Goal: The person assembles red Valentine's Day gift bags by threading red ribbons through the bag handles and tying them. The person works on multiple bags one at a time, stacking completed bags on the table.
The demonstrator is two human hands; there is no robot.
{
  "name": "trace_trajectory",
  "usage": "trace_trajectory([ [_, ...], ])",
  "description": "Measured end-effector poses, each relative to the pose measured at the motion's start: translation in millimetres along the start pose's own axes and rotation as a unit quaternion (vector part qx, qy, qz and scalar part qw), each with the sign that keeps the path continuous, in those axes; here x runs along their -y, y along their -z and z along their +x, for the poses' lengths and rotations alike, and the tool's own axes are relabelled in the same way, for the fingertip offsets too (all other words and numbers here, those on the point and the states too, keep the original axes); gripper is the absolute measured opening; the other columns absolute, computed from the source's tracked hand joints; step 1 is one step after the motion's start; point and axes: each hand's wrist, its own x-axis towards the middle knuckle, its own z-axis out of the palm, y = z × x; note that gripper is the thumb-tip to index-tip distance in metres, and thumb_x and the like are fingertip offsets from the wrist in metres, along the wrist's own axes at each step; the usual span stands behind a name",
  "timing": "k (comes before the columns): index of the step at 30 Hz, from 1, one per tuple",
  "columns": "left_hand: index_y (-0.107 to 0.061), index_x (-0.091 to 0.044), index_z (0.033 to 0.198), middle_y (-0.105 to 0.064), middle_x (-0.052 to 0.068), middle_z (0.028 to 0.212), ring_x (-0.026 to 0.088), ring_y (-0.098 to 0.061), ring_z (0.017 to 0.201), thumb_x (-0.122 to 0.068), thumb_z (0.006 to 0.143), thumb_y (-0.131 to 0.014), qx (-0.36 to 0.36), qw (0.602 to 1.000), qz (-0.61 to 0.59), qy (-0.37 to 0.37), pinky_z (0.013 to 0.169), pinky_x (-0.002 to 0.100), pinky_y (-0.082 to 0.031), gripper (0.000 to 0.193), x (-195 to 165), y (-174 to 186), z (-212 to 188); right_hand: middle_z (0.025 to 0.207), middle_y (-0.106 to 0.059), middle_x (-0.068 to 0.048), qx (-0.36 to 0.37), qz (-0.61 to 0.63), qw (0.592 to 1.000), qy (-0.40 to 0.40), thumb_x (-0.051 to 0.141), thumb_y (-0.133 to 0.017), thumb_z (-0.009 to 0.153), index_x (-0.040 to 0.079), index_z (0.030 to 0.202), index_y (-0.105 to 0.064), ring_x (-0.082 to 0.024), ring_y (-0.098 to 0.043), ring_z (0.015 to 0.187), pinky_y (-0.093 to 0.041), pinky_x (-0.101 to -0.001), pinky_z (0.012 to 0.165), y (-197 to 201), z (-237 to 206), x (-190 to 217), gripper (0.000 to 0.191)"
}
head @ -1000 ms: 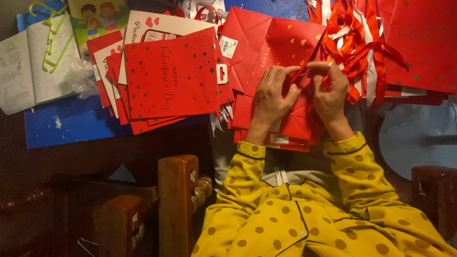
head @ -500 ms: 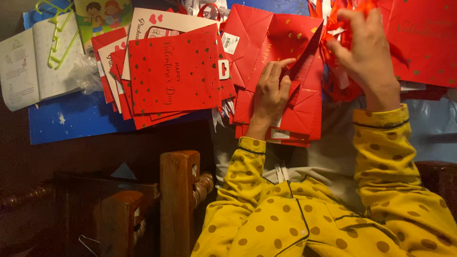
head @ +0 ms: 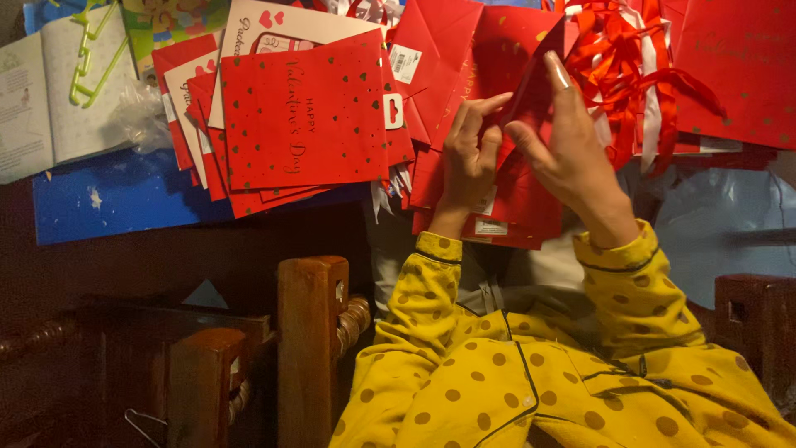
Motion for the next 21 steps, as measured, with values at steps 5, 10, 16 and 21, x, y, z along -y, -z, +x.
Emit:
trace_trajectory([
  [5,-0.062,-0.012,0.132,-0.065,0.012,0.119,0.026,-0.067,0.113,-0.010,0.101,-0.061,0.001,0.998,0.035,-0.044,0.100,0.033,-0.056,0.030,-7,-3,1,0.154,-0.045,-0.029,-0.023,0.120,0.993,0.010,0.004,-0.067,0.109,0.005,0.164,-0.012,-0.037,-0.047,0.145,-0.045,-0.0424,0.118,-17,2,-2,0.078],
  [10,-0.047,-0.009,0.144,-0.071,0.010,0.114,0.025,-0.071,0.108,-0.004,0.097,-0.067,-0.002,0.992,-0.105,0.074,0.102,0.034,-0.055,0.051,-28,-12,-11,0.145,-0.055,-0.011,-0.066,0.314,0.947,-0.031,-0.015,-0.054,0.113,0.008,0.165,-0.026,-0.018,-0.061,0.128,-0.055,-0.0276,0.109,-13,11,-2,0.063],
  [16,-0.058,-0.014,0.130,-0.070,0.007,0.118,0.021,-0.069,0.110,0.001,0.101,-0.066,-0.060,0.992,-0.007,-0.112,0.110,0.035,-0.055,0.034,-44,-7,-31,0.143,-0.064,-0.016,-0.211,0.104,0.972,-0.005,-0.019,-0.051,0.107,0.009,0.154,-0.042,-0.014,-0.063,0.108,-0.049,-0.0208,0.080,17,4,23,0.055],
  [21,-0.066,-0.012,0.113,-0.070,0.004,0.109,0.027,-0.066,0.112,0.006,0.091,-0.066,-0.135,0.976,0.077,-0.155,0.113,0.045,-0.049,0.029,-52,6,-39,0.146,-0.058,-0.012,-0.292,0.087,0.944,0.125,-0.015,-0.052,0.118,0.018,0.162,-0.041,-0.023,-0.064,0.118,-0.054,-0.0358,0.101,12,12,33,0.056],
])
